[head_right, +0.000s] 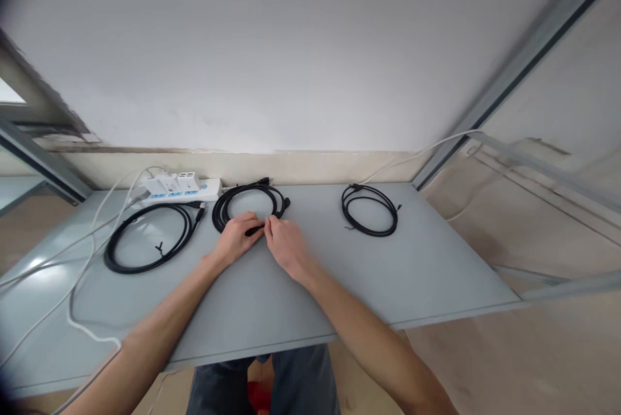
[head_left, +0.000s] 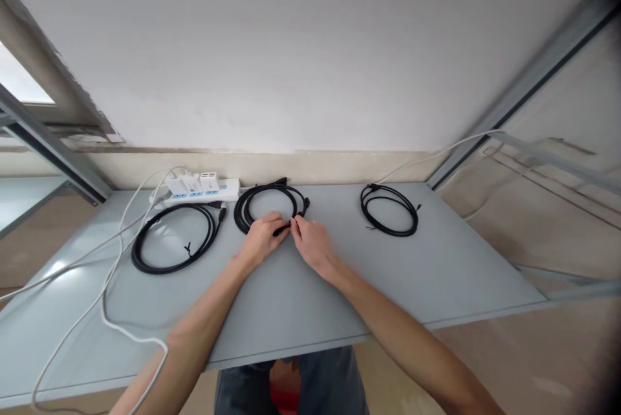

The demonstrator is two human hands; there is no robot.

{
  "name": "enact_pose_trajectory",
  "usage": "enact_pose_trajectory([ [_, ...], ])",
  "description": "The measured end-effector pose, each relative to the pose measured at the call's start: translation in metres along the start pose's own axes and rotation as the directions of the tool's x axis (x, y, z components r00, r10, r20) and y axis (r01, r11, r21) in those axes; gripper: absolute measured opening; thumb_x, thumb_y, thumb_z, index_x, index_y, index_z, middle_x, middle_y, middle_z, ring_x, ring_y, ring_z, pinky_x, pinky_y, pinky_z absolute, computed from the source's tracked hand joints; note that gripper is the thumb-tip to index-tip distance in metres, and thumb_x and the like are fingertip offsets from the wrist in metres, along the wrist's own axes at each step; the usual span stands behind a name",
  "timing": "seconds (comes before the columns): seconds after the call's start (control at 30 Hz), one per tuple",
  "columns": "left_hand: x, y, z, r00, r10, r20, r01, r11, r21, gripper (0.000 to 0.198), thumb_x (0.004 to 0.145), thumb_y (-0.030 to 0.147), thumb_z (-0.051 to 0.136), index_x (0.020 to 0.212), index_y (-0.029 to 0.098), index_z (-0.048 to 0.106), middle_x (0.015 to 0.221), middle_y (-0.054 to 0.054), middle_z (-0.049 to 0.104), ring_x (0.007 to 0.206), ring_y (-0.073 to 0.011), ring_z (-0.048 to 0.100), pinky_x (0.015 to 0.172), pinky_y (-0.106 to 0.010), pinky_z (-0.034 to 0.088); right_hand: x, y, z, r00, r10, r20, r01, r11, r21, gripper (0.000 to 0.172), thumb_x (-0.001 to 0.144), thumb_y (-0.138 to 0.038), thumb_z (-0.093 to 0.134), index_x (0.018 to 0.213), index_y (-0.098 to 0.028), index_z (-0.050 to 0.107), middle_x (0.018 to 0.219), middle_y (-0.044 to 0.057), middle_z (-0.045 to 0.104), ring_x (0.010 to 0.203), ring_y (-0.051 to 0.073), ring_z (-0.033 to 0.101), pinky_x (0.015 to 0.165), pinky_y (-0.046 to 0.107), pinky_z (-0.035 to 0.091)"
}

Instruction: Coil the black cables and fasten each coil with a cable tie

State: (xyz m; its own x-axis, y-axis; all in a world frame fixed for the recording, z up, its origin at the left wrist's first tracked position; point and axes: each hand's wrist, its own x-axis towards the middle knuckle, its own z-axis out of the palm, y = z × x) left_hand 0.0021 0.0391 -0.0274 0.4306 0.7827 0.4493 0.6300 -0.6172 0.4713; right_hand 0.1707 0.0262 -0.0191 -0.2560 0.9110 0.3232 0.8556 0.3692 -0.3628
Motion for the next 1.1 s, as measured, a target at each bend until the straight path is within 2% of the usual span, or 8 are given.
enact_pose_trajectory([
  [0.2,0.0,-0.002,-0.002,0.999,0.0,-0.046,0.0,1.0,0.007,0.027,0.102,0.033,0.052,0.095,0.019,0.074,0.083,-0.004,0.061,0.083,-0.0182,0.06,0.076,-0.029,0.047,0.0,0.008,-0.004,0.988,-0.153,-0.005,0.153,0.988,0.026,0.031,0.11,-0.027,0.032,0.094,-0.018,0.057,0.081,0.005,0.067,0.064,0.016,0.056,0.059,0.029,0.028],
  [0.33,0.0,-0.005,-0.004,0.999,0.046,-0.01,-0.045,0.995,0.092,0.031,0.103,0.038,0.05,0.093,0.019,0.073,0.081,-0.004,0.061,0.081,-0.0182,0.06,0.074,-0.029,0.045,0.006,0.024,-0.015,0.912,-0.395,0.109,0.401,0.915,-0.047,0.023,0.106,-0.016,0.039,0.096,-0.018,0.059,0.09,0.005,0.067,0.065,0.014,0.052,0.059,0.029,0.027],
  [0.47,0.0,-0.005,-0.007,0.994,0.107,0.039,-0.113,0.972,0.208,0.035,0.105,0.039,0.047,0.088,0.019,0.069,0.079,-0.003,0.062,0.079,-0.0187,0.06,0.074,-0.03,0.044,0.011,0.032,-0.022,0.887,-0.444,0.127,0.454,0.889,-0.059,0.025,0.101,-0.006,0.042,0.092,-0.018,0.062,0.089,0.004,0.065,0.066,0.013,0.051,0.06,0.028,0.028],
  [0.57,0.0,-0.004,-0.006,0.993,0.114,0.027,-0.117,0.964,0.24,0.033,0.104,0.038,0.048,0.087,0.018,0.067,0.079,-0.003,0.063,0.079,-0.0191,0.06,0.074,-0.031,0.044,0.011,0.028,-0.02,0.926,-0.375,0.035,0.371,0.924,0.087,0.025,0.104,-0.017,0.044,0.086,-0.019,0.062,0.083,0.003,0.064,0.069,0.013,0.052,0.063,0.026,0.031],
  [0.67,-0.001,-0.004,-0.003,0.998,0.056,0.003,-0.056,0.973,0.225,0.029,0.102,0.035,0.053,0.081,0.018,0.064,0.078,-0.003,0.063,0.077,-0.0189,0.06,0.071,-0.03,0.044,0.009,0.018,-0.011,0.986,-0.16,-0.047,0.167,0.949,0.268,0.041,0.103,-0.041,0.052,0.069,-0.019,0.054,0.065,-0.001,0.056,0.06,0.013,0.046,0.061,0.026,0.031],
  [0.73,-0.001,-0.005,-0.001,1.0,0.011,-0.002,-0.011,0.982,0.19,0.025,0.1,0.032,0.056,0.081,0.019,0.064,0.079,-0.003,0.064,0.077,-0.0184,0.061,0.069,-0.029,0.044,0.007,0.012,-0.005,0.998,-0.015,-0.061,0.037,0.929,0.367,0.049,0.1,-0.049,0.053,0.061,-0.02,0.048,0.058,-0.003,0.05,0.056,0.012,0.041,0.058,0.027,0.029],
  [0.9,-0.001,-0.004,-0.001,1.0,-0.029,0.004,0.028,0.992,0.124,0.017,0.097,0.03,0.06,0.085,0.02,0.066,0.085,-0.003,0.067,0.08,-0.0174,0.063,0.07,-0.028,0.045,0.005,0.006,0.004,0.987,0.161,-0.017,-0.135,0.876,0.462,0.049,0.098,-0.046,0.052,0.057,-0.019,0.044,0.054,-0.003,0.048,0.053,0.012,0.04,0.055,0.027,0.025],
  [1.1,0.0,-0.004,0.001,1.0,-0.001,0.009,0.0,0.989,0.15,0.013,0.096,0.024,0.059,0.084,0.019,0.064,0.086,-0.004,0.066,0.082,-0.0192,0.063,0.071,-0.029,0.046,0.001,0.002,0.0,0.98,0.185,0.066,-0.193,0.838,0.51,0.038,0.094,-0.033,0.051,0.058,-0.019,0.051,0.056,-0.002,0.052,0.055,0.013,0.047,0.057,0.026,0.031],
])
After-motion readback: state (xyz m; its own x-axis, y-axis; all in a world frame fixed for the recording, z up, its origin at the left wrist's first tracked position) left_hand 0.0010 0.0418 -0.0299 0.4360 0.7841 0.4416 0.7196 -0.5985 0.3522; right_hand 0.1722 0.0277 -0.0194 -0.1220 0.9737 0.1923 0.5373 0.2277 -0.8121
